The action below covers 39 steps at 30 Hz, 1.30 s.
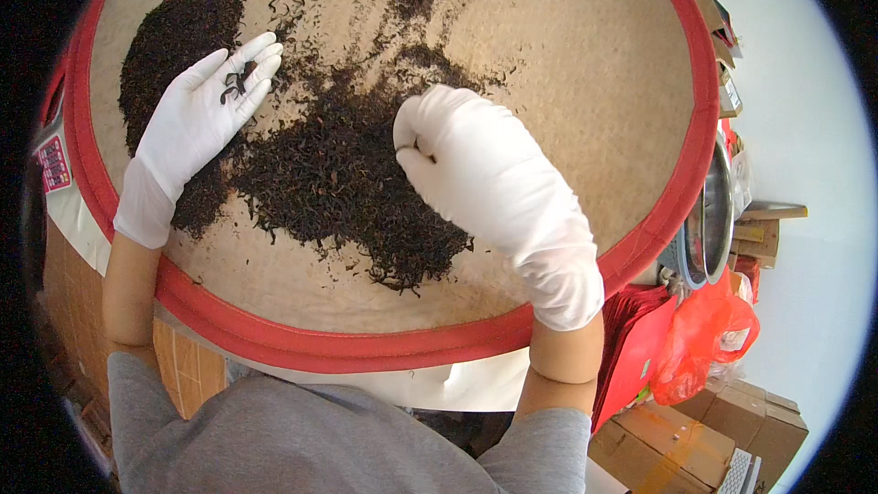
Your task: The person sorts dark, dried tea leaves on a large circular tray by hand, picking out specific pieces and placing them into a separate pile. A red scoop is used to gather and move the leaves around the tray.
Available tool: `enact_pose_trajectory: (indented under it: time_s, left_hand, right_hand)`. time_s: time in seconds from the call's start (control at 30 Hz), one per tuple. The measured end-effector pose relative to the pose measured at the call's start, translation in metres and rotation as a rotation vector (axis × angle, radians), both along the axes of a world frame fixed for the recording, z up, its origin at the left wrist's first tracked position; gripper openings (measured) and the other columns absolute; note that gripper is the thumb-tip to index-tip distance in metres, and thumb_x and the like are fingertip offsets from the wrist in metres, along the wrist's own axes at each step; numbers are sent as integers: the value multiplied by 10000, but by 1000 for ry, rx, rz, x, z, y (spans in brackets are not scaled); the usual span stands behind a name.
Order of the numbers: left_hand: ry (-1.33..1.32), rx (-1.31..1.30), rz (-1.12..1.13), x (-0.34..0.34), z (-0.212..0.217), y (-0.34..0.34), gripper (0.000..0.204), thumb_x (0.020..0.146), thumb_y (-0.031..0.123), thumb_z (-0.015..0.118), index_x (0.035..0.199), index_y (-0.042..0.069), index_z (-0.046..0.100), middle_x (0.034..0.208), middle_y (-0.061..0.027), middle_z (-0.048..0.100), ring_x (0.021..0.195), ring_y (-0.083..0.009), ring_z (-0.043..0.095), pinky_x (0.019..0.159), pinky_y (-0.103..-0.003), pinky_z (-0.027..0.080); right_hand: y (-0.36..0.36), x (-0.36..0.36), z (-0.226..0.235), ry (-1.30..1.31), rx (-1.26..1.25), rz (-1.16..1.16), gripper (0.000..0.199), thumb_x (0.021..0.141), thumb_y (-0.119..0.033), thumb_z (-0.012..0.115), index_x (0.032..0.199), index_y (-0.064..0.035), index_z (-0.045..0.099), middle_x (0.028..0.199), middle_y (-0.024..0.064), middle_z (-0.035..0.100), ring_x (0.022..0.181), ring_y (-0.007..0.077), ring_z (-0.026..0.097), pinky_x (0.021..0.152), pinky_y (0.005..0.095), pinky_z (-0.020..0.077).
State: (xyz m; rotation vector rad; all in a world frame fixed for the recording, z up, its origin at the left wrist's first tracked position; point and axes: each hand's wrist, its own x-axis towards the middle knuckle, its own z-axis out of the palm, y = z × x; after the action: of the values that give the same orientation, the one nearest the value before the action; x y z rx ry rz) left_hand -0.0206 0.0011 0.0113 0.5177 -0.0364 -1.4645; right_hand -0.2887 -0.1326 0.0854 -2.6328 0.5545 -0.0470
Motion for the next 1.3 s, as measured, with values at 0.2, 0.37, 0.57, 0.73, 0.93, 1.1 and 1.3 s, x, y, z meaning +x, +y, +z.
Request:
enact_pose_trajectory:
  time_s: [0.2, 0.37, 0.57, 0.73, 0.93, 1.1, 1.3]
  left_hand:
    - [47, -21, -225, -22, 18, 0, 544, 1083, 284, 269, 1467, -98, 314, 1483, -227, 410, 1336, -292, 459, 1128, -386, 380]
    - [145, -108, -490, -37, 16, 1, 592, 1077, 365, 268, 1450, -84, 361, 1292, -203, 561, 1094, -218, 588, 981, -370, 483]
    - [31, -9, -445, -48, 13, 4, 605, 1073, 395, 303, 1438, -83, 369, 1322, -197, 535, 1204, -258, 554, 1040, -379, 444]
    - [-18, -48, -443, -41, 12, 2, 598, 1072, 384, 288, 1489, -43, 332, 1456, -207, 452, 1290, -256, 507, 1075, -361, 420]
    - [-50, -45, -246, -25, 13, 0, 540, 1078, 287, 296, 1467, -86, 329, 1477, -211, 427, 1333, -263, 469, 1100, -360, 406]
    - [-11, -93, -247, -21, 9, 1, 528, 1076, 269, 321, 1467, -86, 327, 1463, -221, 435, 1315, -269, 486, 1109, -374, 405]
    - [-16, -94, -241, -21, 10, 0, 528, 1075, 267, 323, 1464, -90, 325, 1457, -227, 437, 1314, -272, 486, 1102, -382, 416]
  right_hand:
    - [-14, 1, 4, -128, 575, -146, 215, 999, -208, 569, 1005, -5, 640, 829, 61, 649, 770, 144, 591, 737, 282, 491]
    - [6, 22, -3, -288, 826, -168, 215, 1002, -204, 593, 1045, 0, 641, 855, 9, 640, 805, 77, 559, 739, 249, 486]
    - [35, 39, 7, -345, 495, -226, 170, 926, -45, 644, 1092, -9, 655, 907, 79, 695, 796, 137, 645, 743, 268, 524]
    - [17, 23, 3, -251, 271, -207, 145, 870, -48, 675, 1013, -29, 671, 883, 122, 664, 785, 226, 656, 732, 304, 526]
    - [12, 26, -18, -234, -13, 208, 149, 761, -70, 710, 900, -108, 673, 912, 95, 606, 906, 311, 593, 795, 416, 497]
    - [26, 34, -23, -45, -124, 268, 220, 746, -65, 760, 938, -111, 663, 967, 66, 586, 935, 290, 570, 842, 377, 484]
    - [14, 30, -25, -143, 12, 198, 158, 796, -69, 744, 919, -73, 644, 916, 69, 609, 895, 252, 585, 827, 339, 481]
